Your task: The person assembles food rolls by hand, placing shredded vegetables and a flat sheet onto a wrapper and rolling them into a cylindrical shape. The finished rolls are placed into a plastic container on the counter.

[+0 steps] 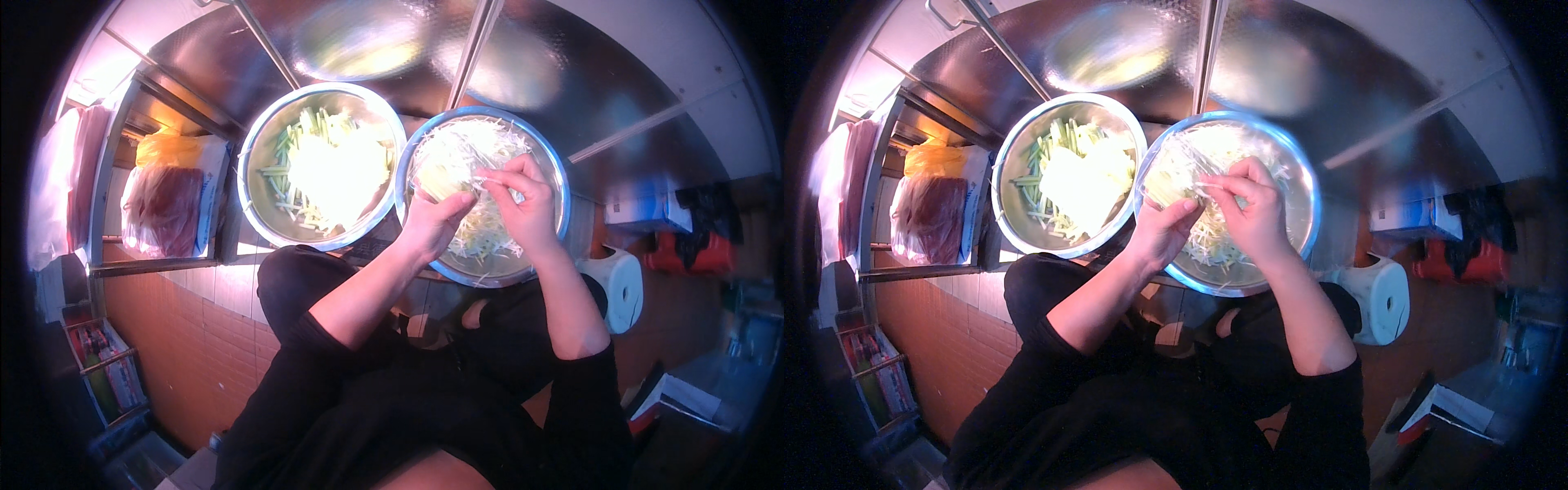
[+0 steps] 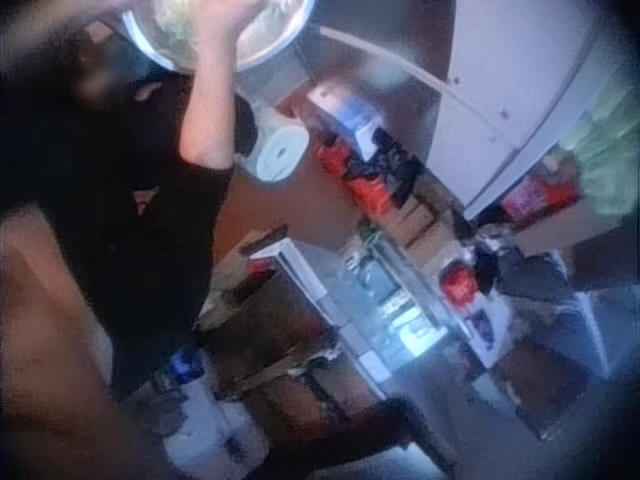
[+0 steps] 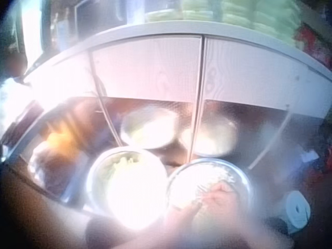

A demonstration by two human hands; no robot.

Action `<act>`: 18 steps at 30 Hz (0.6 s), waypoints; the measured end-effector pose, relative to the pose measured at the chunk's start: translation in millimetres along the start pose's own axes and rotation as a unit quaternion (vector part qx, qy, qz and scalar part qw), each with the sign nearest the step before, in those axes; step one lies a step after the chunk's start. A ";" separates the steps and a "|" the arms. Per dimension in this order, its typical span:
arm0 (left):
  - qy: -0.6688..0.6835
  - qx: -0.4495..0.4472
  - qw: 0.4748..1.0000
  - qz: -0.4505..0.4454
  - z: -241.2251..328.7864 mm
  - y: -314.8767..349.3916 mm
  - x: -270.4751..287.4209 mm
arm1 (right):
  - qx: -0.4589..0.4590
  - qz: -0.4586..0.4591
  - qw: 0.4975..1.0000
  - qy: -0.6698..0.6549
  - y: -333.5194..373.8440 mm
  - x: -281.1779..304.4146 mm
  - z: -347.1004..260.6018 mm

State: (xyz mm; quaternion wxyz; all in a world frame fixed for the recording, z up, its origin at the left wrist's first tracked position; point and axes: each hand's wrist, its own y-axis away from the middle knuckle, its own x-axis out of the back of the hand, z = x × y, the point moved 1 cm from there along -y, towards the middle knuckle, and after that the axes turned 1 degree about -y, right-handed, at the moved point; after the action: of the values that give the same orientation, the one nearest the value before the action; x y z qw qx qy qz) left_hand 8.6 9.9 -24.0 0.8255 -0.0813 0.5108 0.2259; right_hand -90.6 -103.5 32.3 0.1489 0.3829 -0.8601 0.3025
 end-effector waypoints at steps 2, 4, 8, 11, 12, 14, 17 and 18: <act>0.019 -0.004 1.000 0.002 3.6 -2.8 -0.7 | -0.017 0.023 0.999 -0.036 -2.5 6.0 -8.6; 0.008 0.011 1.000 -0.007 3.4 -3.9 5.2 | -0.011 0.042 0.998 -0.046 -4.7 13.3 -11.8; 0.025 0.044 0.998 -0.032 3.3 -0.9 6.3 | 0.043 0.053 0.998 -0.005 -3.2 15.3 -7.6; 0.098 0.032 0.992 -0.072 5.4 0.3 -0.2 | 0.013 0.070 0.997 -0.022 -2.2 12.9 -6.2; 0.099 0.032 0.992 -0.067 5.2 0.3 -0.5 | 0.010 0.069 0.997 -0.027 -2.4 12.9 -4.9; 0.100 0.031 0.993 -0.056 4.1 0.6 0.0 | 0.028 0.056 0.998 -0.018 -3.3 13.6 -1.2; 0.047 0.058 0.995 -0.064 3.6 -1.0 7.1 | 0.014 0.026 0.996 -0.086 -10.7 20.7 6.4; 0.047 0.066 0.995 -0.063 3.1 -1.5 7.9 | -0.044 0.022 0.983 -0.177 -15.7 27.5 5.0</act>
State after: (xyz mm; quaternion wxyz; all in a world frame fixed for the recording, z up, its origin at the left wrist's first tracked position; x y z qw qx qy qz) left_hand 14.7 12.0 -29.7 0.8167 -0.0693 0.5567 0.1351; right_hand -97.2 -130.6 48.2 0.0039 0.4047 -0.8934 0.1949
